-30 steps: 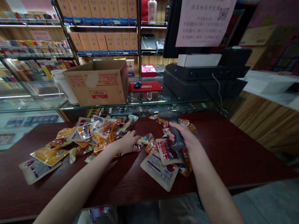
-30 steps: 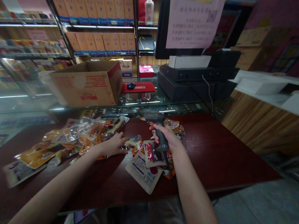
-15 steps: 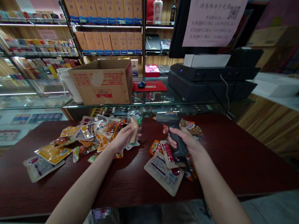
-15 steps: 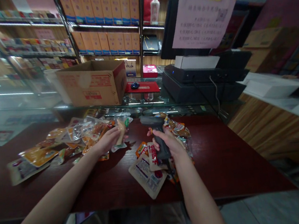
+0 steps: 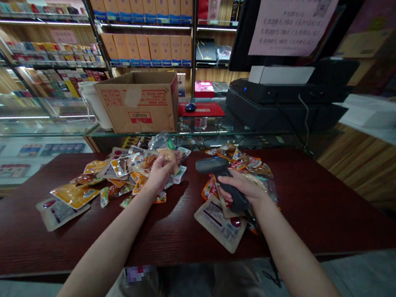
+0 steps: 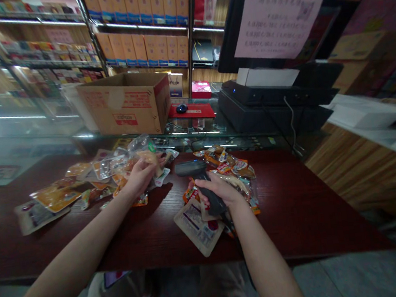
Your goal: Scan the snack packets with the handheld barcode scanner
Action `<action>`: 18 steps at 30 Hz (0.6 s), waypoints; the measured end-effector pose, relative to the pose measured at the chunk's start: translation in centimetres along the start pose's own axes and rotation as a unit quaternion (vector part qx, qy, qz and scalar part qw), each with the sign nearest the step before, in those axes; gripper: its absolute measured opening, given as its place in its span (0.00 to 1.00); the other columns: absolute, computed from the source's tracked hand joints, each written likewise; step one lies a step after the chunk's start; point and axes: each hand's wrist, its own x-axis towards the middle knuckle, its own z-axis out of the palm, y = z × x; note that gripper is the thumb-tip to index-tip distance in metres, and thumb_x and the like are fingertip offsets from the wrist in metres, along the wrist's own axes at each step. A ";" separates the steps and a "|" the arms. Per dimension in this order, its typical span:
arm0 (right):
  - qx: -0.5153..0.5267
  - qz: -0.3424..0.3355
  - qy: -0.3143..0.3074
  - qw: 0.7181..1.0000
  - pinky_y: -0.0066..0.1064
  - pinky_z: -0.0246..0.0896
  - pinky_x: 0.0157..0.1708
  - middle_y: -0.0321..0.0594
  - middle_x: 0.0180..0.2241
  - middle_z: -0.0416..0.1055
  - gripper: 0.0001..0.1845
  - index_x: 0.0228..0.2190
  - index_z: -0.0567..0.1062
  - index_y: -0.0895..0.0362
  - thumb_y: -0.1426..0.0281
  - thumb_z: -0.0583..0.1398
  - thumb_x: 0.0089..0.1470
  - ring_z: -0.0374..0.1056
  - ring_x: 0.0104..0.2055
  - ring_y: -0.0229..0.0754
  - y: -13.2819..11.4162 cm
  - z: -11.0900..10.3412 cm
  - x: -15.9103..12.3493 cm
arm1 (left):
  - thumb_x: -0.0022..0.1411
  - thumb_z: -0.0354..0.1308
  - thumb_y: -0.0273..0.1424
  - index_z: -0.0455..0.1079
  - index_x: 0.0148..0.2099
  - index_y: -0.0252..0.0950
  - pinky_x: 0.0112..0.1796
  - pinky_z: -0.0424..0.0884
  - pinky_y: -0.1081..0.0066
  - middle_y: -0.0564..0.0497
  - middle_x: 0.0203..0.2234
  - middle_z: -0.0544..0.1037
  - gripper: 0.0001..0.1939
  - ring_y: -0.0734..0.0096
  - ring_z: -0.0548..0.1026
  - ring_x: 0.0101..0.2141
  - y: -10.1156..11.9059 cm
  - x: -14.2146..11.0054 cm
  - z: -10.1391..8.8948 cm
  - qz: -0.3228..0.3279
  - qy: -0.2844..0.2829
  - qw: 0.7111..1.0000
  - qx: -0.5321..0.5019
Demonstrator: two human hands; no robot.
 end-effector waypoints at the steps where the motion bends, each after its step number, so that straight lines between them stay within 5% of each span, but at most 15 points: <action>1: 0.000 0.000 -0.003 1.000 0.22 0.50 0.14 0.30 0.13 0.65 0.18 0.36 0.72 0.60 0.58 0.64 0.54 0.57 0.13 0.32 0.1 0.0 0.0 | 0.52 0.67 0.27 0.70 0.48 0.32 0.61 0.63 0.54 0.42 0.52 0.76 0.20 0.59 0.75 0.53 0.0 0.0 0.1 0.003 -0.003 1.000 0.001; 7: 0.001 -0.006 0.011 1.000 0.22 0.52 0.15 0.31 0.14 0.65 0.17 0.36 0.72 0.60 0.58 0.64 0.53 0.57 0.14 0.32 -0.1 0.0 -0.1 | 0.53 0.68 0.29 0.68 0.49 0.37 0.58 0.66 0.46 0.41 0.59 0.71 0.22 0.52 0.70 0.59 1.2 -0.8 0.8 0.012 -0.018 0.999 -0.035; 11: -0.005 -0.005 0.002 1.000 0.22 0.52 0.15 0.30 0.13 0.63 0.18 0.35 0.72 0.60 0.57 0.64 0.53 0.56 0.14 0.32 -0.4 0.1 -0.1 | 0.58 0.62 0.25 0.68 0.49 0.37 0.57 0.68 0.48 0.44 0.53 0.75 0.16 0.55 0.72 0.57 1.8 -0.8 0.5 -0.029 0.002 0.997 -0.072; 18: -0.007 -0.013 -0.008 1.000 0.22 0.52 0.15 0.30 0.14 0.64 0.16 0.37 0.72 0.59 0.58 0.63 0.55 0.56 0.14 0.32 0.0 -0.3 0.1 | 0.60 0.53 0.26 0.71 0.46 0.31 0.35 0.77 0.68 0.45 0.33 0.77 0.12 0.72 0.75 0.29 2.1 -0.4 -0.1 -0.140 0.007 0.983 -0.117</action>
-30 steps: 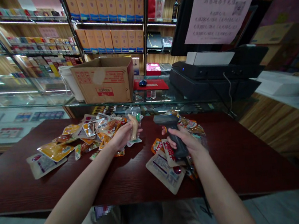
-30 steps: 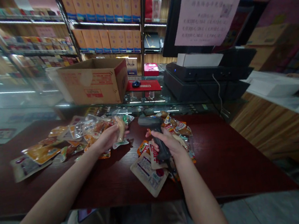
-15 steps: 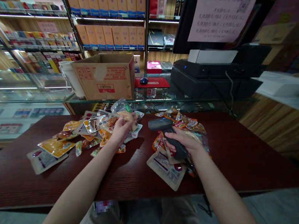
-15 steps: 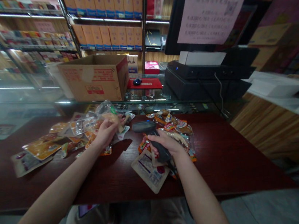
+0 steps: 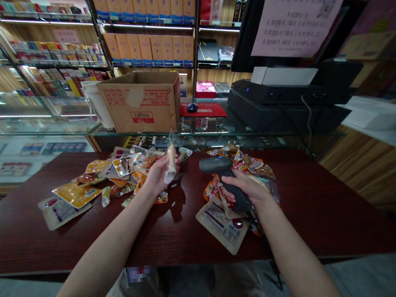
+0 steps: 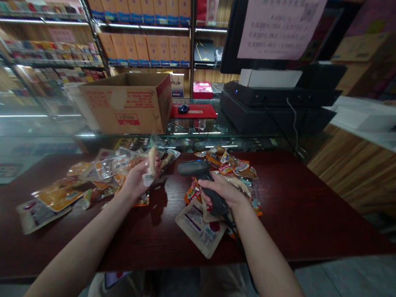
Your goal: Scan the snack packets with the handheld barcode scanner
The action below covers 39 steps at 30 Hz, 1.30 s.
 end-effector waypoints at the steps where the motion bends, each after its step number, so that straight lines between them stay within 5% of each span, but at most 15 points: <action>1: 0.002 -0.002 0.002 1.000 0.22 0.52 0.15 0.30 0.14 0.64 0.16 0.37 0.72 0.59 0.59 0.63 0.55 0.56 0.14 0.31 0.0 0.0 0.0 | 0.60 0.51 0.27 0.71 0.46 0.31 0.32 0.76 0.69 0.44 0.33 0.76 0.13 0.73 0.73 0.27 0.1 -0.2 0.2 -0.013 -0.008 1.000 -0.004; 7: 0.039 -0.033 0.028 0.998 0.23 0.54 0.13 0.36 0.25 0.72 0.15 0.37 0.71 0.58 0.62 0.66 0.51 0.57 0.15 0.30 -0.4 0.8 -0.2 | 0.66 0.47 0.49 0.72 0.50 0.34 0.22 0.65 0.73 0.45 0.35 0.75 0.26 0.78 0.63 0.21 0.2 -1.0 0.8 -0.040 -0.077 0.996 0.019; 11: 0.074 -0.066 0.039 0.994 0.23 0.54 0.13 0.39 0.33 0.75 0.14 0.38 0.71 0.57 0.63 0.65 0.52 0.57 0.15 0.28 -0.3 0.7 -0.1 | 0.64 0.55 0.43 0.71 0.53 0.38 0.23 0.65 0.76 0.50 0.34 0.75 0.20 0.80 0.66 0.22 -0.5 -0.5 0.3 -0.059 -0.145 0.987 0.038; 14: 0.092 -0.081 0.027 0.992 0.23 0.54 0.13 0.40 0.35 0.75 0.14 0.40 0.71 0.57 0.64 0.64 0.54 0.57 0.16 0.28 -0.2 0.3 -0.1 | 0.65 0.56 0.39 0.69 0.57 0.37 0.37 0.74 0.71 0.47 0.42 0.77 0.21 0.71 0.76 0.35 -1.3 -0.2 0.0 -0.067 -0.166 0.983 0.025; 17: 0.097 -0.081 0.008 0.992 0.23 0.54 0.13 0.41 0.35 0.75 0.14 0.39 0.71 0.57 0.64 0.64 0.54 0.57 0.16 0.27 -0.3 0.2 -0.2 | 0.67 0.55 0.35 0.67 0.60 0.40 0.50 0.72 0.62 0.48 0.43 0.78 0.19 0.68 0.77 0.42 -1.7 -0.2 -0.2 -0.056 -0.138 0.989 -0.019; 21: 0.081 -0.072 0.002 0.994 0.23 0.53 0.13 0.38 0.29 0.73 0.15 0.39 0.70 0.57 0.63 0.65 0.53 0.56 0.15 0.28 -0.6 0.5 -0.3 | 0.68 0.55 0.33 0.67 0.59 0.41 0.56 0.68 0.55 0.50 0.39 0.79 0.18 0.69 0.78 0.40 -1.5 -0.2 -0.3 -0.034 -0.109 0.992 -0.052; 28: 0.021 -0.040 -0.014 0.999 0.23 0.52 0.14 0.29 0.15 0.63 0.17 0.37 0.70 0.59 0.58 0.63 0.55 0.55 0.14 0.31 -0.5 0.6 -0.4 | 0.70 0.53 0.31 0.67 0.55 0.40 0.53 0.72 0.47 0.45 0.56 0.72 0.13 0.56 0.74 0.54 -1.4 -0.7 1.2 0.013 -0.061 0.995 -0.078; 39: -0.025 -0.009 -0.047 0.999 0.23 0.50 0.14 0.25 0.15 0.62 0.20 0.41 0.65 0.58 0.60 0.63 0.54 0.55 0.14 0.31 -0.3 1.0 -0.4 | 0.73 0.43 0.27 0.63 0.58 0.46 0.53 0.74 0.51 0.50 0.60 0.70 0.16 0.63 0.75 0.54 -0.5 -1.0 3.0 0.112 0.080 0.984 -0.109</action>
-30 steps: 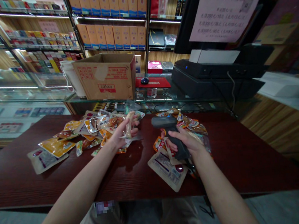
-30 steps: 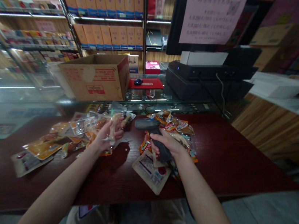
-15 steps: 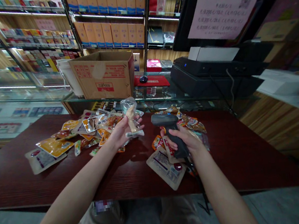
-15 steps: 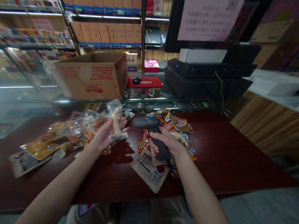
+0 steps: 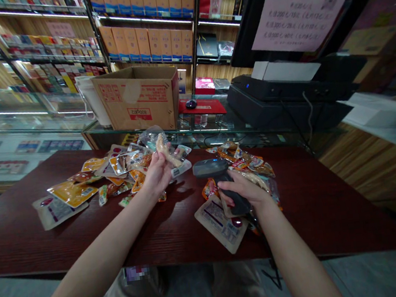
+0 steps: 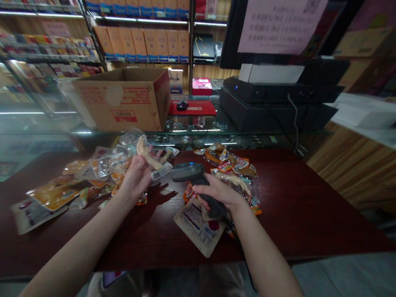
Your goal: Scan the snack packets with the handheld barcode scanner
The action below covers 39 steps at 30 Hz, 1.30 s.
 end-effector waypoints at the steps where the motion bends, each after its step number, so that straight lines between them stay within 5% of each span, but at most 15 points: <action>1: 0.001 0.000 -0.001 1.000 0.23 0.50 0.14 0.25 0.16 0.62 0.20 0.41 0.65 0.58 0.60 0.64 0.54 0.55 0.14 0.31 0.1 0.0 0.0 | 0.73 0.43 0.27 0.63 0.58 0.47 0.54 0.73 0.50 0.51 0.60 0.70 0.16 0.63 0.75 0.54 0.0 0.0 0.0 0.003 -0.003 1.000 0.001; 14: 0.003 0.029 0.009 1.000 0.23 0.50 0.14 0.27 0.14 0.64 0.23 0.39 0.65 0.58 0.55 0.65 0.51 0.55 0.14 0.31 0.1 -0.1 -0.1 | 0.69 0.52 0.29 0.69 0.53 0.43 0.55 0.70 0.47 0.46 0.59 0.72 0.12 0.55 0.72 0.57 -0.1 0.3 -0.4 0.016 0.029 0.999 0.034; 21: 0.011 0.015 0.014 1.000 0.23 0.49 0.14 0.27 0.14 0.64 0.21 0.40 0.66 0.58 0.58 0.64 0.52 0.56 0.14 0.32 -0.1 0.0 -0.2 | 0.69 0.53 0.30 0.63 0.55 0.46 0.53 0.71 0.47 0.48 0.55 0.74 0.13 0.62 0.76 0.52 -0.2 0.4 -0.5 0.007 0.010 0.999 0.036; 25: 0.024 -0.005 0.043 0.999 0.24 0.51 0.15 0.27 0.16 0.64 0.19 0.41 0.67 0.58 0.60 0.64 0.53 0.56 0.15 0.31 -0.2 -0.3 -0.3 | 0.66 0.57 0.35 0.63 0.56 0.44 0.52 0.72 0.56 0.47 0.49 0.77 0.16 0.63 0.77 0.50 0.8 0.4 -0.7 0.069 0.001 0.977 0.200; 27: 0.040 -0.029 0.076 0.996 0.24 0.52 0.15 0.30 0.20 0.67 0.19 0.42 0.68 0.58 0.61 0.65 0.53 0.56 0.15 0.31 -0.4 -0.9 -0.4 | 0.65 0.59 0.36 0.65 0.56 0.42 0.52 0.71 0.60 0.45 0.48 0.77 0.19 0.60 0.75 0.51 1.8 0.3 -0.8 0.152 0.022 0.917 0.368; 31: 0.075 -0.095 0.173 0.977 0.24 0.50 0.13 0.34 0.26 0.70 0.18 0.40 0.68 0.56 0.61 0.65 0.51 0.55 0.15 0.29 -1.2 -2.9 -1.0 | 0.64 0.57 0.37 0.65 0.61 0.39 0.57 0.63 0.51 0.39 0.53 0.72 0.24 0.47 0.68 0.56 3.4 0.2 -1.3 0.293 0.061 0.680 0.669; 33: 0.077 -0.112 0.209 0.968 0.24 0.50 0.13 0.32 0.22 0.67 0.17 0.37 0.69 0.56 0.61 0.66 0.50 0.54 0.15 0.30 -2.0 -4.1 -1.8 | 0.66 0.53 0.37 0.65 0.63 0.36 0.56 0.62 0.49 0.36 0.51 0.71 0.25 0.45 0.69 0.54 3.5 0.2 -1.4 0.306 0.055 0.592 0.744; 39: 0.072 -0.132 0.289 0.945 0.25 0.52 0.13 0.35 0.25 0.70 0.17 0.37 0.70 0.56 0.61 0.66 0.49 0.55 0.16 0.30 -3.6 -7.5 -5.7 | 0.68 0.45 0.33 0.60 0.67 0.36 0.52 0.64 0.51 0.35 0.46 0.72 0.26 0.46 0.69 0.49 2.4 0.0 0.9 0.340 0.006 0.486 0.805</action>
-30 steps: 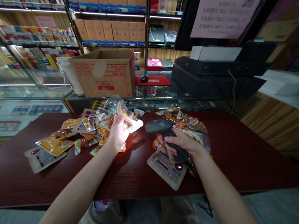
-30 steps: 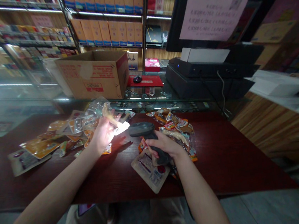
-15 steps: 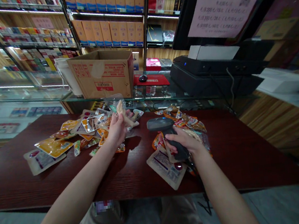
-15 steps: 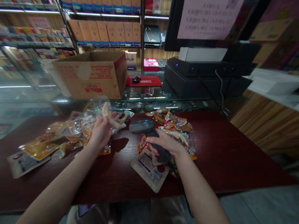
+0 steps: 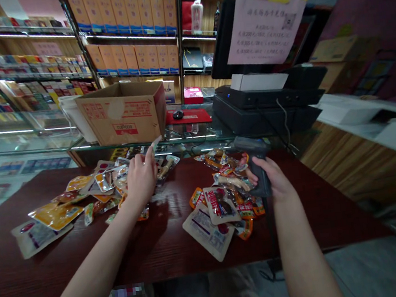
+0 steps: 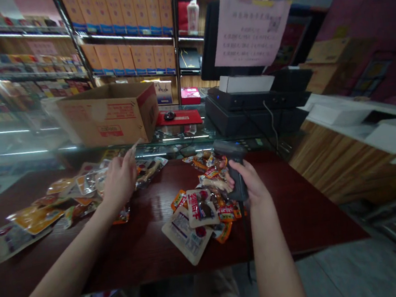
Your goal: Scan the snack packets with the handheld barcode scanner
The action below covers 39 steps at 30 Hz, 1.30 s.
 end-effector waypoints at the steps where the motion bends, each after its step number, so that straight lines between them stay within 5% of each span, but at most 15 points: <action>1: 0.003 -0.002 0.003 1.000 0.25 0.52 0.13 0.35 0.26 0.71 0.17 0.38 0.70 0.56 0.61 0.66 0.49 0.55 0.16 0.30 0.0 -0.8 -0.1 | 0.68 0.45 0.33 0.61 0.66 0.37 0.52 0.63 0.48 0.34 0.46 0.71 0.26 0.44 0.68 0.50 0.5 0.2 0.0 0.008 -0.007 1.000 0.014; 6: 0.031 0.025 -0.019 0.999 0.25 0.46 0.12 0.33 0.23 0.68 0.19 0.38 0.70 0.56 0.58 0.65 0.49 0.51 0.14 0.30 1.8 -4.5 0.0 | 0.66 0.49 0.33 0.74 0.47 0.35 0.50 0.61 0.39 0.34 0.38 0.74 0.15 0.37 0.68 0.51 0.9 0.5 2.1 0.008 -0.126 0.991 0.053; 10: 0.035 0.062 -0.025 0.997 0.25 0.46 0.13 0.27 0.14 0.59 0.20 0.35 0.70 0.57 0.56 0.66 0.48 0.52 0.14 0.32 3.1 -5.7 0.5 | 0.57 0.62 0.41 0.73 0.37 0.33 0.51 0.56 0.33 0.32 0.37 0.75 0.15 0.30 0.66 0.53 0.6 1.0 5.6 0.017 -0.190 0.980 0.055; 15: 0.050 0.077 -0.028 0.995 0.24 0.48 0.14 0.27 0.12 0.59 0.20 0.33 0.69 0.56 0.55 0.67 0.47 0.54 0.14 0.33 3.2 -5.8 0.7 | 0.56 0.63 0.33 0.74 0.42 0.33 0.59 0.42 0.35 0.32 0.47 0.74 0.12 0.34 0.62 0.59 4.6 3.5 10.1 0.090 -0.164 0.982 -0.026; 20: 0.079 0.057 0.004 0.995 0.24 0.49 0.13 0.27 0.16 0.63 0.21 0.33 0.69 0.56 0.57 0.68 0.44 0.51 0.14 0.30 3.3 -6.0 0.5 | 0.56 0.60 0.25 0.68 0.59 0.40 0.59 0.56 0.52 0.38 0.59 0.68 0.26 0.48 0.67 0.57 8.9 5.8 15.6 0.256 -0.300 0.917 -0.067; 25: 0.074 0.047 -0.002 0.996 0.25 0.49 0.14 0.29 0.19 0.64 0.20 0.32 0.69 0.56 0.57 0.67 0.45 0.51 0.15 0.30 3.2 -6.1 0.5 | 0.60 0.59 0.31 0.70 0.53 0.39 0.57 0.59 0.55 0.39 0.57 0.70 0.18 0.52 0.67 0.56 8.9 6.1 18.5 0.280 -0.332 0.897 -0.087; 29: 0.085 0.067 -0.008 0.994 0.24 0.48 0.13 0.27 0.16 0.60 0.20 0.35 0.70 0.56 0.56 0.67 0.47 0.50 0.14 0.31 3.1 -6.1 0.4 | 0.62 0.57 0.32 0.71 0.48 0.36 0.61 0.50 0.50 0.39 0.50 0.74 0.12 0.53 0.68 0.54 7.6 5.7 18.2 0.282 -0.301 0.905 -0.098; 32: 0.081 0.069 -0.019 0.994 0.24 0.48 0.13 0.26 0.13 0.57 0.19 0.35 0.70 0.56 0.56 0.66 0.48 0.51 0.14 0.32 3.3 -6.1 0.3 | 0.64 0.53 0.35 0.71 0.45 0.36 0.61 0.53 0.53 0.39 0.44 0.76 0.10 0.54 0.71 0.50 6.5 5.3 16.6 0.282 -0.286 0.907 -0.127; 39: 0.042 0.072 -0.038 0.996 0.24 0.48 0.14 0.27 0.13 0.58 0.20 0.33 0.70 0.57 0.55 0.66 0.48 0.52 0.13 0.32 3.9 -5.2 0.1 | 0.70 0.42 0.40 0.68 0.43 0.38 0.45 0.67 0.62 0.43 0.34 0.76 0.16 0.58 0.75 0.36 3.8 2.9 9.2 0.129 -0.245 0.948 -0.156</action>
